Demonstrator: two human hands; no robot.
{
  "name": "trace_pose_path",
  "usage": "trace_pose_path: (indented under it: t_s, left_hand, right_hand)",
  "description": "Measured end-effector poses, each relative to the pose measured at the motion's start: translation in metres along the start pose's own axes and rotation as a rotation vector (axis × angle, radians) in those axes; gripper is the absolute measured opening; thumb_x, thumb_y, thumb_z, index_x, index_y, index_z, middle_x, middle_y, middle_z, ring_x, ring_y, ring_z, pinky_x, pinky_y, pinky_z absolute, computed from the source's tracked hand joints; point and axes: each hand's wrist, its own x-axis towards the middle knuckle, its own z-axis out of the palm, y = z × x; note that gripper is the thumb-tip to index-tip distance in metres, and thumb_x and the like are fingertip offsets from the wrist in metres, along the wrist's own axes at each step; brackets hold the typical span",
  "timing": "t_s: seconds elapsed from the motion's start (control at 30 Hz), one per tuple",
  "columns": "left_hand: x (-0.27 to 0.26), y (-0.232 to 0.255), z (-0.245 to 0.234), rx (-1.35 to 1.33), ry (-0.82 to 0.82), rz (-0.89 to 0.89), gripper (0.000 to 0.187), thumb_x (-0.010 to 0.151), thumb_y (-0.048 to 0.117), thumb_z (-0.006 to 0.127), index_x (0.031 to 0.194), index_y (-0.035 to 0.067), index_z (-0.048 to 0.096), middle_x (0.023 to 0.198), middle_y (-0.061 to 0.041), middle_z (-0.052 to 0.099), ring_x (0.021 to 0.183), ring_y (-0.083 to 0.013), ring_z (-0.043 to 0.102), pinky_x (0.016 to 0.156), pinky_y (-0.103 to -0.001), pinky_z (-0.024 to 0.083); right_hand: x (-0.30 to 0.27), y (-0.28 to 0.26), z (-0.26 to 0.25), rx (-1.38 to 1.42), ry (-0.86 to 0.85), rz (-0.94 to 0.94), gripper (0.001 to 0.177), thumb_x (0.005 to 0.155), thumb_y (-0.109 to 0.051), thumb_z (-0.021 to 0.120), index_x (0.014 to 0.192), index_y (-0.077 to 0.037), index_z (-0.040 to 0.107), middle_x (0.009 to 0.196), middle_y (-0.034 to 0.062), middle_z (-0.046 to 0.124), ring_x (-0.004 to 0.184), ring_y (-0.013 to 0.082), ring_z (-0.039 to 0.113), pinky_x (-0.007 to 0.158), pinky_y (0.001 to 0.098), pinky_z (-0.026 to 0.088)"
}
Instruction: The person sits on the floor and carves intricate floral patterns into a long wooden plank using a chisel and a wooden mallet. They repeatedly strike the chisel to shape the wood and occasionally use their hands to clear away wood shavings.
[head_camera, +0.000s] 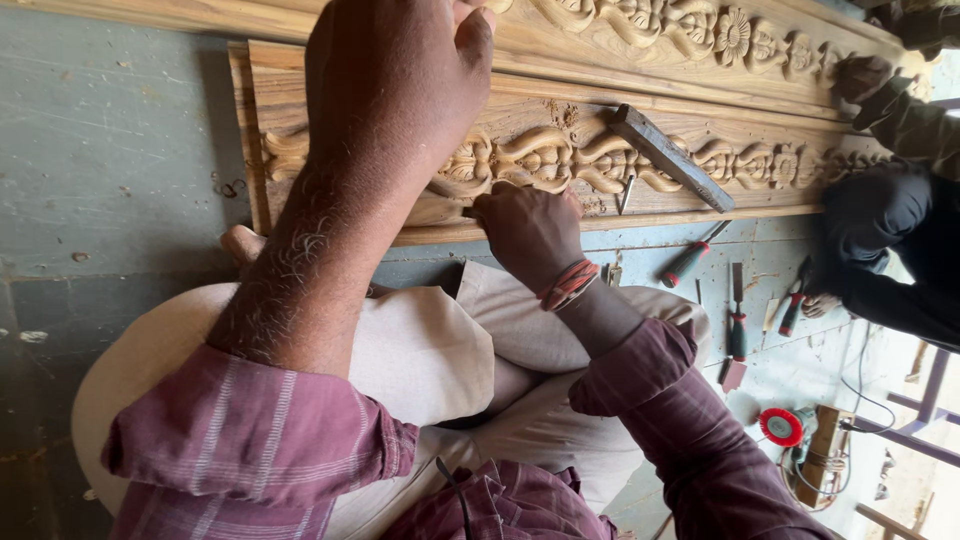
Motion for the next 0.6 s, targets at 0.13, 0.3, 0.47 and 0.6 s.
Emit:
trace_pose_path:
  t_s: [0.13, 0.3, 0.47, 0.6]
  left_hand:
    - [0.002, 0.0, 0.001, 0.019, -0.012, 0.025, 0.012, 0.096, 0.012, 0.078, 0.099, 0.003, 0.07, 0.083, -0.013, 0.074, 0.076, -0.0295, 0.075, 0.069, -0.041, 0.059]
    - [-0.001, -0.002, -0.002, 0.043, -0.033, 0.03, 0.02, 0.096, 0.013, 0.081, 0.089, 0.003, 0.066, 0.078, -0.013, 0.071, 0.073, -0.0338, 0.071, 0.065, -0.044, 0.056]
    - [0.005, 0.004, -0.009, -0.019, -0.039, 0.045, 0.014, 0.096, 0.007, 0.076, 0.094, 0.003, 0.062, 0.08, -0.012, 0.068, 0.073, -0.0327, 0.071, 0.065, -0.044, 0.055]
    - [0.005, 0.008, -0.012, 0.027, -0.045, 0.067, 0.02, 0.097, 0.008, 0.076, 0.089, 0.004, 0.059, 0.078, -0.012, 0.066, 0.072, -0.0335, 0.07, 0.064, -0.045, 0.054]
  right_hand:
    - [0.011, -0.006, -0.003, 0.078, 0.15, -0.126, 0.019, 0.098, -0.024, 0.065, 0.112, -0.023, 0.078, 0.091, 0.0031, 0.072, 0.065, 0.0186, 0.066, 0.05, 0.0326, 0.052]
    - [0.015, 0.006, 0.013, 0.011, 0.133, -0.201, 0.017, 0.101, -0.02, 0.065, 0.111, -0.021, 0.078, 0.085, 0.0017, 0.069, 0.066, 0.0168, 0.066, 0.053, 0.034, 0.052]
    - [0.006, 0.06, 0.013, -0.05, 0.109, -0.256, 0.021, 0.101, -0.015, 0.062, 0.113, -0.022, 0.079, 0.088, 0.0019, 0.069, 0.061, 0.0168, 0.063, 0.048, 0.0321, 0.051]
    - [0.005, 0.078, -0.006, -0.13, 0.201, -0.215, 0.014, 0.1, -0.023, 0.065, 0.103, -0.025, 0.079, 0.086, 0.0003, 0.069, 0.069, 0.0182, 0.065, 0.055, 0.0352, 0.052]
